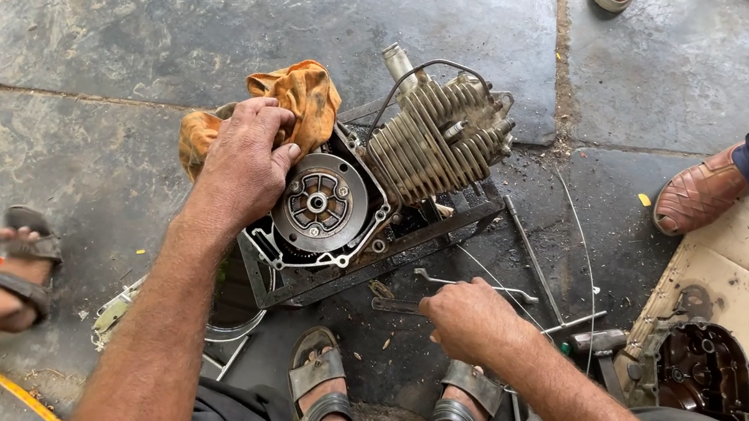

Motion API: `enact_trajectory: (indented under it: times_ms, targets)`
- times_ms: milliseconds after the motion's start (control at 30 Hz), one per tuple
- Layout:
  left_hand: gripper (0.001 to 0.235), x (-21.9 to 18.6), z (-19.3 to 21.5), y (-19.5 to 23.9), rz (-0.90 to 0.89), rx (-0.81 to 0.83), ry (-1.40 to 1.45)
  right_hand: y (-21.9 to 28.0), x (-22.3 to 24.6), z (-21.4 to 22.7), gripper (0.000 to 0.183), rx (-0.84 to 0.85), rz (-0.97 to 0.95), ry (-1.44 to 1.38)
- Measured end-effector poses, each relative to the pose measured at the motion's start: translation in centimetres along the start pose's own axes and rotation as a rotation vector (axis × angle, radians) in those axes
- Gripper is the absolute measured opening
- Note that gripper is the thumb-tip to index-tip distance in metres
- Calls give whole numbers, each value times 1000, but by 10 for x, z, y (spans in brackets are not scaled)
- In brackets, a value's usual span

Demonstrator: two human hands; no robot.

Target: The person sits on the workshop floor cleaning disassembled motorcycle engine components. They wipe a small metal part with an orange cloth, then hold the cloth against the crankcase while using a hand tool to work around the engine casing, and finally reach toward a side cover on the ground.

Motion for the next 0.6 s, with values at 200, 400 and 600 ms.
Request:
enact_trajectory:
  times_ms: [200, 400, 600]
  targets:
    - [40, 1, -1, 1, 27, 17, -13, -2, 2, -5, 45, -4, 1, 17]
    - [40, 2, -1, 0, 1, -8, 3, 10, 1, 15, 39, -18, 4, 12]
    - [39, -2, 1, 0, 21, 13, 14, 1, 0, 2, 41, 5, -11, 35]
Point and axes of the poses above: each hand's wrist, its own y-axis away from the middle knuckle, its own z-axis out of the back of the hand, x = y × z, the point moved 4 cm from there along -y, towards the middle knuckle, and after that the axes turned 10 degrees about -z, right-handed, at the moved point
